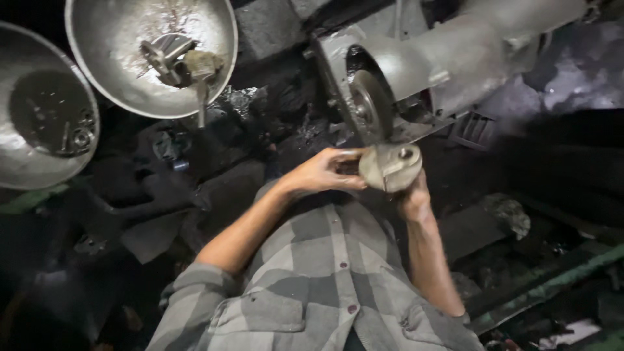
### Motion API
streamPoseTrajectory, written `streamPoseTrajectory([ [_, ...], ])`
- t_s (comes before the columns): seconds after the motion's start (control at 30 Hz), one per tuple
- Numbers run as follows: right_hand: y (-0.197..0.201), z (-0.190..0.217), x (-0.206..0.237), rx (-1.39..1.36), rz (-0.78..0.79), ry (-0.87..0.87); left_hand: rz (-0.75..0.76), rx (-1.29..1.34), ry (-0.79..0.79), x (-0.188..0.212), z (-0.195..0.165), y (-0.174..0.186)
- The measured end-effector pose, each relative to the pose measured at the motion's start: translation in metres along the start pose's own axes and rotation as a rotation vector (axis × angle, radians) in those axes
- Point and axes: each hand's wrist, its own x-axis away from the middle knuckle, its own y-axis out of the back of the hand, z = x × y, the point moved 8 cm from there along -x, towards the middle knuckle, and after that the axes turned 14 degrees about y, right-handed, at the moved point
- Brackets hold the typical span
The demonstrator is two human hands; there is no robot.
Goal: The person holds small metal castings against a spinning bench grinder to grind and smooth their surfaces, rotating each part to work different sides. A second person beside them washes and handles parts in metal bowls of liquid, and the person occasionally dips or wipes a part before resuming grinding.
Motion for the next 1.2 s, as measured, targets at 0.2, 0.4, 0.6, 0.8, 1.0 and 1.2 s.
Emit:
streamPoseTrajectory([
  [0.2,-0.015,-0.006,0.046,-0.155,0.272,-0.119,0.387,0.029,-0.230,0.012,0.001,-0.026],
  [0.4,0.020,-0.072,0.050,-0.051,-0.094,-0.349,0.080,0.224,0.217,-0.009,0.075,0.010],
  [0.6,-0.006,-0.039,0.040,0.380,0.377,0.158,-0.183,-0.200,-0.395,0.009,0.039,0.025],
  [0.8,-0.002,-0.011,0.020,0.436,0.047,0.008,-0.106,0.075,-0.147,-0.024,0.061,0.020],
  [1.0,-0.023,0.057,-0.025,0.475,0.232,0.180,-0.179,0.172,-0.064,-0.070,0.074,0.022],
  [1.2,-0.027,0.069,-0.038,0.746,0.251,0.141,-0.216,0.239,-0.080,-0.088,0.072,0.026],
])
